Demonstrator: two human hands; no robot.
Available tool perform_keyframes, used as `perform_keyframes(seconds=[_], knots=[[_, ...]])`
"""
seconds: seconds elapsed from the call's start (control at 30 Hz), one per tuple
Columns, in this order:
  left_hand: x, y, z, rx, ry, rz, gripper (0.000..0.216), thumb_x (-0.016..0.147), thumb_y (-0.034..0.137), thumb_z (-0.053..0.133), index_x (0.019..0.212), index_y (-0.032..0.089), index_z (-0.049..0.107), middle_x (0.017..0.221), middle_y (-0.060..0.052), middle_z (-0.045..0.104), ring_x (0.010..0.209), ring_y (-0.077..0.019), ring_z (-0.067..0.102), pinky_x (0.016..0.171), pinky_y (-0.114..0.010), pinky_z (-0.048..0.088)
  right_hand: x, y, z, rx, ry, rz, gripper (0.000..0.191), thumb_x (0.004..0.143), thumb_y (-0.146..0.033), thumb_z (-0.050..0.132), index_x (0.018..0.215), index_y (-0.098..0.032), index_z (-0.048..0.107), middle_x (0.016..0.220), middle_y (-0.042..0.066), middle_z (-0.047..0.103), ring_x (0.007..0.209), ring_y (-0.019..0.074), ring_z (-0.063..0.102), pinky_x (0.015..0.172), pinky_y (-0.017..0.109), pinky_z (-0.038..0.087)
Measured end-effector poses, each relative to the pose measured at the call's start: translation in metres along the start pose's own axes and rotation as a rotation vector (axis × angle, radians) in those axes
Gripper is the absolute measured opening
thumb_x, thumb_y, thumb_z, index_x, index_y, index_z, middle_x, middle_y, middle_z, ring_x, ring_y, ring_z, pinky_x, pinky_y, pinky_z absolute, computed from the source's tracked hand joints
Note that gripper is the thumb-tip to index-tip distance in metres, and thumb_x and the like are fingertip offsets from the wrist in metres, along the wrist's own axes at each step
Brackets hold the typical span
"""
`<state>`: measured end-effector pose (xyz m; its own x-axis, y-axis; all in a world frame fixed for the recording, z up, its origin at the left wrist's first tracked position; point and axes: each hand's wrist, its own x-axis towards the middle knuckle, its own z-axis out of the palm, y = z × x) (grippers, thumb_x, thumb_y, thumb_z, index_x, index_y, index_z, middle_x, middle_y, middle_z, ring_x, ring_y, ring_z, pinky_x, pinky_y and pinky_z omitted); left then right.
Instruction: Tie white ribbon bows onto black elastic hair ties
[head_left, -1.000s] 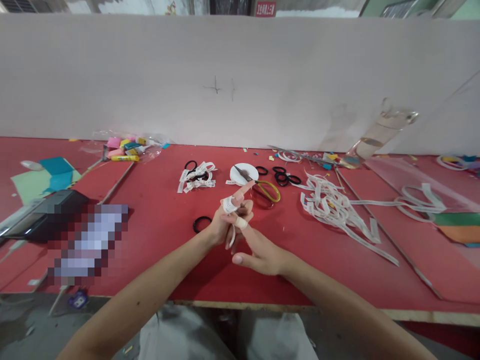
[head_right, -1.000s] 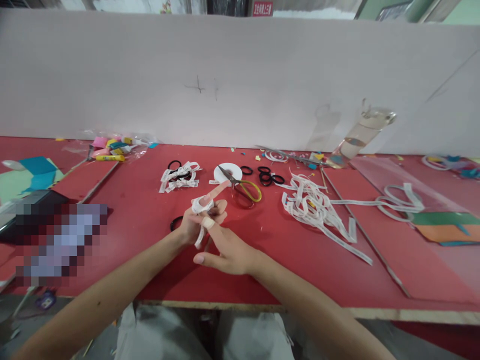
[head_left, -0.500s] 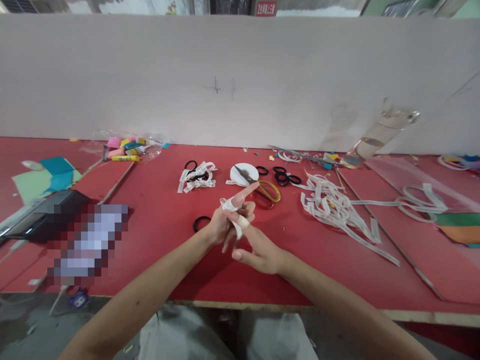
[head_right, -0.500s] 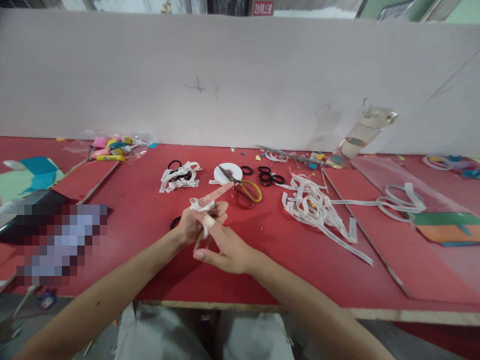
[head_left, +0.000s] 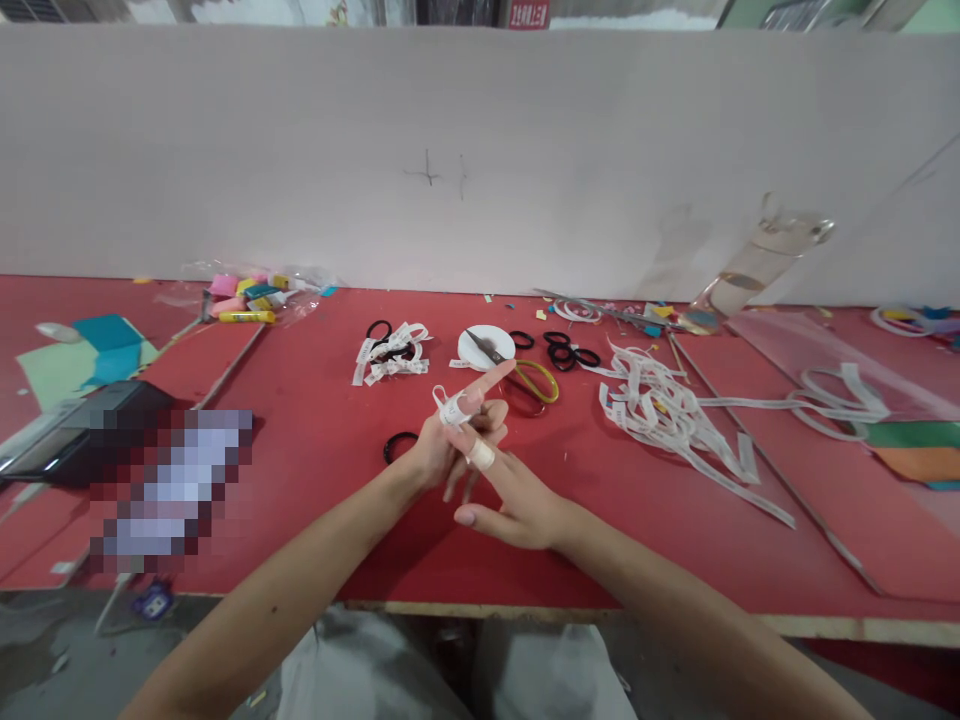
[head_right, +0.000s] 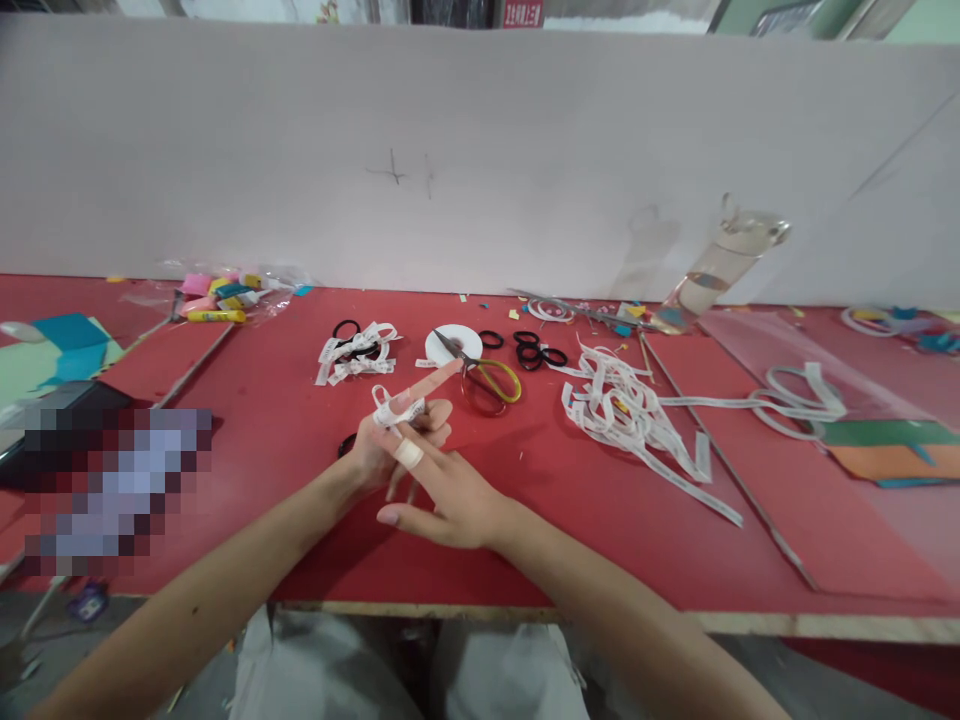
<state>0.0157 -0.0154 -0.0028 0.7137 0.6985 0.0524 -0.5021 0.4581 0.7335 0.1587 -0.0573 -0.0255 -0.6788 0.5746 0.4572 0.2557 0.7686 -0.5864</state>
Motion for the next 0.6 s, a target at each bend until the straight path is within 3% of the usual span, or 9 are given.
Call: perform_keyframes(seconds=[0.07,0.17,0.3,0.37,0.43,0.5,0.6], knots=[[0.000,-0.002,0.001,0.061,-0.008,0.029,0.051,0.083,0.054,0.058,0.113,0.013,0.062,0.056,0.008,0.030,0.040,-0.0065,0.020,0.035,-0.021,0.015,0.000,-0.001,0.001,-0.033,0.033,-0.012,0.070,0.098,-0.049,0.041,0.156,-0.023,0.012,0.142,0.021,0.051,0.087,0.0189,0.071,0.073,0.029,0.057],[0.001,0.008,0.004,0.100,0.068,0.159,0.055,0.082,0.052,0.062,0.122,0.015,0.059,0.059,0.008,0.026,0.045,-0.0063,0.017,0.041,-0.021,0.015,-0.001,-0.005,0.001,-0.147,0.119,-0.089,0.064,0.099,-0.037,0.045,0.155,-0.024,0.018,0.145,0.020,0.050,0.096,0.0197,0.070,0.070,0.026,0.056],[-0.001,0.022,0.003,0.197,0.122,0.240,0.069,0.078,0.057,0.067,0.131,0.016,0.054,0.063,0.008,0.021,0.051,-0.0070,0.018,0.048,-0.023,0.015,-0.002,-0.003,-0.010,-0.066,0.414,-0.178,0.051,0.095,-0.018,0.046,0.145,-0.025,0.039,0.130,0.015,0.060,0.088,0.0162,0.069,0.075,0.030,0.057],[-0.002,0.022,-0.001,0.273,0.070,0.178,0.069,0.077,0.059,0.067,0.128,0.015,0.055,0.063,0.008,0.022,0.052,-0.0070,0.017,0.050,-0.024,0.014,-0.001,0.003,-0.021,-0.095,0.632,-0.157,0.041,0.093,-0.015,0.048,0.132,-0.024,0.054,0.116,0.012,0.064,0.098,0.0211,0.066,0.083,0.037,0.055],[-0.003,0.017,-0.005,0.391,-0.061,0.023,0.061,0.078,0.057,0.067,0.121,0.014,0.058,0.063,0.007,0.029,0.055,-0.0077,0.021,0.052,-0.024,0.016,0.002,0.011,-0.035,-0.149,0.742,-0.098,0.030,0.092,-0.019,0.051,0.120,-0.023,0.062,0.109,0.011,0.064,0.105,0.0241,0.061,0.092,0.043,0.051],[-0.003,0.010,-0.009,0.522,-0.202,-0.155,0.047,0.081,0.053,0.066,0.105,0.013,0.061,0.064,0.006,0.032,0.058,-0.0082,0.025,0.054,-0.025,0.018,0.006,0.017,-0.047,-0.041,0.590,0.039,0.025,0.093,-0.030,0.055,0.115,-0.023,0.064,0.109,0.009,0.065,0.109,0.0246,0.059,0.100,0.045,0.046],[-0.003,0.002,-0.011,0.597,-0.349,-0.317,0.043,0.083,0.053,0.065,0.070,0.015,0.050,0.061,0.006,0.030,0.056,-0.0073,0.023,0.054,-0.026,0.019,0.012,0.021,-0.055,0.423,0.078,0.270,0.036,0.093,-0.048,0.054,0.112,-0.019,0.066,0.110,0.009,0.066,0.106,0.0228,0.062,0.095,0.039,0.048]])
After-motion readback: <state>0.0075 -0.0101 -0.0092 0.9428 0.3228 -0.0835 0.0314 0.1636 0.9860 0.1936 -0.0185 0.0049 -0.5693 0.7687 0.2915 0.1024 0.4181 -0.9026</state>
